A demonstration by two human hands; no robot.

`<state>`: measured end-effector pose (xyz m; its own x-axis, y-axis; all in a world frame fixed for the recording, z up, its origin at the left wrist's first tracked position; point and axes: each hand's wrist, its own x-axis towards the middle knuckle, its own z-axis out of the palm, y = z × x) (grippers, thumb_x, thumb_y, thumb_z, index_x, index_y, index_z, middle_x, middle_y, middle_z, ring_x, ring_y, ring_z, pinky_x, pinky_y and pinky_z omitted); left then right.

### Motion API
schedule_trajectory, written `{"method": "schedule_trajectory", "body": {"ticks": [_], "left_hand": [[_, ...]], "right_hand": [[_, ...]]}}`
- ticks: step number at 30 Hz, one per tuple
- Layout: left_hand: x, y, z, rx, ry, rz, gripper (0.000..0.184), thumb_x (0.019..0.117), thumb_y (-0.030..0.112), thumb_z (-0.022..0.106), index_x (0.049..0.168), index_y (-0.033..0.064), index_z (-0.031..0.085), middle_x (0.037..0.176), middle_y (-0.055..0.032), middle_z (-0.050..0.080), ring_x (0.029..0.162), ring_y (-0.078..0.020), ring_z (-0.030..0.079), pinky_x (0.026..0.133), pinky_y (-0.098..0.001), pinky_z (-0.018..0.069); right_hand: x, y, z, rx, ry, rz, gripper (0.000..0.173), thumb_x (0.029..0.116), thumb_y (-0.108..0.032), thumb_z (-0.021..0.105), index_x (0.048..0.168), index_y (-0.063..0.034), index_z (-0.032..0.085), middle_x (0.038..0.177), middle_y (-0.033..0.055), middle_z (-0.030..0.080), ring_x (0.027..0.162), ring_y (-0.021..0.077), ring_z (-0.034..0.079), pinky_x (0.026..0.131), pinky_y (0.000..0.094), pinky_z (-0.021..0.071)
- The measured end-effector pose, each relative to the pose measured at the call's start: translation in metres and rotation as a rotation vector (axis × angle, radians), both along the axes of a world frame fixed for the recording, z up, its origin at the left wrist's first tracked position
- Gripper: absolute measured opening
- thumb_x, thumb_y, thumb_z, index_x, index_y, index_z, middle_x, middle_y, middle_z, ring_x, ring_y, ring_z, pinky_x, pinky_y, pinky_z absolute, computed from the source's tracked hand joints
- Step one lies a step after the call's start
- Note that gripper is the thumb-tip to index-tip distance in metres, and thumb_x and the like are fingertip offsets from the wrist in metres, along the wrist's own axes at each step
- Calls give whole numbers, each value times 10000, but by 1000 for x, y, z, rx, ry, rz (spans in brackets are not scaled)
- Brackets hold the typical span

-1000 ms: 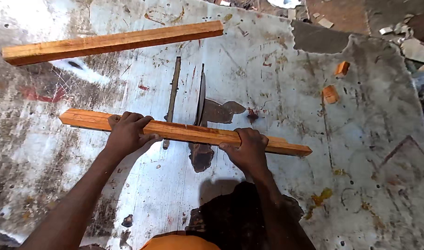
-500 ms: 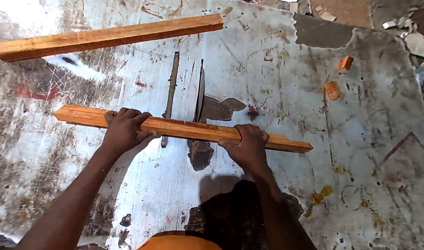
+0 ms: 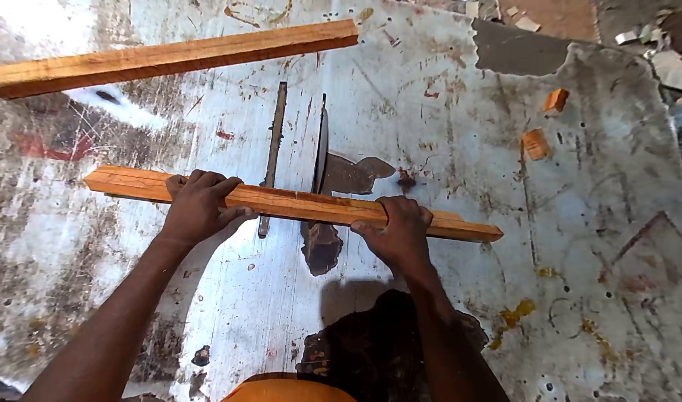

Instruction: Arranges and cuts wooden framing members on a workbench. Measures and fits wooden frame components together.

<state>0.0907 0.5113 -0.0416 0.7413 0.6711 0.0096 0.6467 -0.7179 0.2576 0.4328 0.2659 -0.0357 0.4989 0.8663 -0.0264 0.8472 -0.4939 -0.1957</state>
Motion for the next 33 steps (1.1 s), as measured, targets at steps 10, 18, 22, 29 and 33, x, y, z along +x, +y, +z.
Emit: {"method": "schedule_trajectory", "body": {"ticks": [10,18,22,29,33], "left_hand": [[3,5,1,-6,37,2,742,843,852,480,1374,355,626,1252,-13,662,1220,-265,572,994,-629,351],[6,8,1,-13,30,3,712,853,819,515,1366,341,638,1248,-16,666,1220,-266,573,1000,-630,344],[7,9,0,-13,19,4,702,854,815,520,1359,344,644,1239,-9,669,1211,-258,576,1003,-625,341],[8,12,3,-23,24,1,728,842,839,508,1357,343,643,1239,-18,671,1201,-265,581,997,-625,354],[9,13,3,-20,23,-3,710,850,831,501,1349,348,646,1225,-12,673,1187,-264,584,975,-613,361]], "right_hand": [[3,5,1,-18,1,-12,875,757,-881,581,1257,-170,673,1205,83,663,1184,310,581,1068,626,338],[5,9,3,-19,2,-6,869,767,-866,590,1255,-153,678,1209,93,667,1174,320,586,1043,622,356],[6,11,3,-28,7,-7,857,773,-855,601,1259,-153,673,1237,96,661,1198,323,580,1059,613,352],[8,13,6,-21,21,5,837,784,-837,611,1249,-144,679,1226,110,666,1204,335,581,1052,635,354],[9,14,5,-30,17,6,843,781,-846,604,1242,-144,680,1221,105,666,1208,334,578,1048,627,358]]}}
